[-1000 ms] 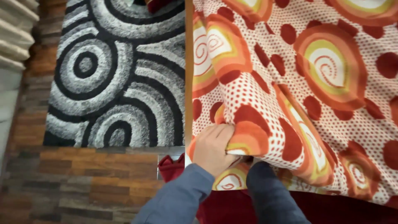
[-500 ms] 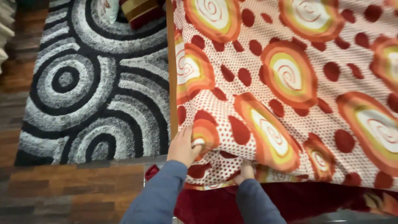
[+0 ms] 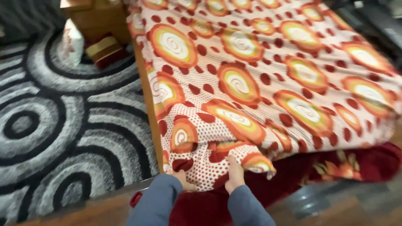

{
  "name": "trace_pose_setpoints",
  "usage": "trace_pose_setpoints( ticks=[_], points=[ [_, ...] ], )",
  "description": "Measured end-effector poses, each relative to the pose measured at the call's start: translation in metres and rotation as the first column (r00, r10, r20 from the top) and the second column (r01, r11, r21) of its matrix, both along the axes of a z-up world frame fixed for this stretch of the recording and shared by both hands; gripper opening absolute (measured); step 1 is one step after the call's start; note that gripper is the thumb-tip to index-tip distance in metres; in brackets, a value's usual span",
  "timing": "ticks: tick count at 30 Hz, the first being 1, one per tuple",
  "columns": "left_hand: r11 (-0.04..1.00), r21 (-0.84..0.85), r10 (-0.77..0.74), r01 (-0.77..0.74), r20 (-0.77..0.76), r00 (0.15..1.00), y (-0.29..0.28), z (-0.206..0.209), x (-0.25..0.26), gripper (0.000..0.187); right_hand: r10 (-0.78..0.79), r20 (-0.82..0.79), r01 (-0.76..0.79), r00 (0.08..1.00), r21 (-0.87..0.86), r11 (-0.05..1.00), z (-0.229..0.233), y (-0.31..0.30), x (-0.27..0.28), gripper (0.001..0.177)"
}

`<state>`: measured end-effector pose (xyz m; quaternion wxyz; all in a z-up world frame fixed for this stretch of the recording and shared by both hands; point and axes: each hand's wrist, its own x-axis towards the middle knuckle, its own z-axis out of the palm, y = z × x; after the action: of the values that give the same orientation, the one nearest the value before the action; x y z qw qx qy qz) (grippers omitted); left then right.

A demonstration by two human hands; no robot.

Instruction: The person smooths and adjusts a patterned bedsheet on a bed, repeatedly pulling and tucking the edges to make it neat. The person walks around the bed to reach different sides and continues smoothing the sheet by hand.

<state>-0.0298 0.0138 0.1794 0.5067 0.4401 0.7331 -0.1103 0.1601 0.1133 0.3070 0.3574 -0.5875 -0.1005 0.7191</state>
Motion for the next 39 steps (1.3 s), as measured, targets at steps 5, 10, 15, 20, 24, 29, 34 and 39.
trace_pose_setpoints(
  ticks=[5, 10, 15, 20, 24, 29, 34, 39],
  points=[
    [0.925, 0.357, 0.083, -0.127, 0.137, 0.987, -0.037, 0.06, 0.027, 0.119, 0.013, 0.218, -0.054, 0.976, 0.18, 0.982, 0.094, -0.079, -0.004, 0.025],
    [0.886, 0.458, -0.113, 0.072, 0.063, 0.992, -0.086, 0.172, 0.04, 0.138, 0.013, 0.332, -0.162, 0.943, 0.427, 0.89, 0.124, -0.157, 0.002, 0.071],
    [0.701, 0.66, -0.265, 0.27, -0.11, 0.958, -0.109, 0.22, 0.066, 0.125, 0.075, 0.571, -0.456, 0.817, 0.562, 0.69, 0.121, -0.195, 0.009, 0.063],
    [0.42, 0.884, -0.26, 0.204, -0.098, 0.961, -0.108, 0.217, 0.041, 0.091, 0.148, 0.806, -0.749, 0.573, 0.441, 0.494, 0.141, -0.207, -0.001, 0.069],
    [0.396, 0.89, -0.268, 0.224, -0.122, 0.956, -0.094, 0.169, 0.029, 0.08, 0.2, 0.86, -0.816, 0.469, 0.336, 0.47, 0.176, -0.212, -0.004, 0.064],
    [0.694, 0.658, -0.304, 0.293, -0.101, 0.947, -0.102, 0.191, 0.044, 0.046, 0.572, 0.753, -0.916, 0.324, 0.099, 0.389, 0.122, -0.197, 0.031, 0.068],
    [0.716, 0.553, -0.391, 0.426, -0.189, 0.901, -0.072, 0.104, 0.068, 0.045, 0.681, 0.732, -0.994, 0.008, -0.068, 0.085, 0.068, -0.166, 0.085, 0.065],
    [0.743, 0.497, -0.402, 0.448, -0.204, 0.893, -0.051, 0.11, 0.077, 0.047, 0.631, 0.76, -0.972, -0.155, -0.232, 0.041, 0.053, -0.143, 0.118, 0.079]
  ],
)
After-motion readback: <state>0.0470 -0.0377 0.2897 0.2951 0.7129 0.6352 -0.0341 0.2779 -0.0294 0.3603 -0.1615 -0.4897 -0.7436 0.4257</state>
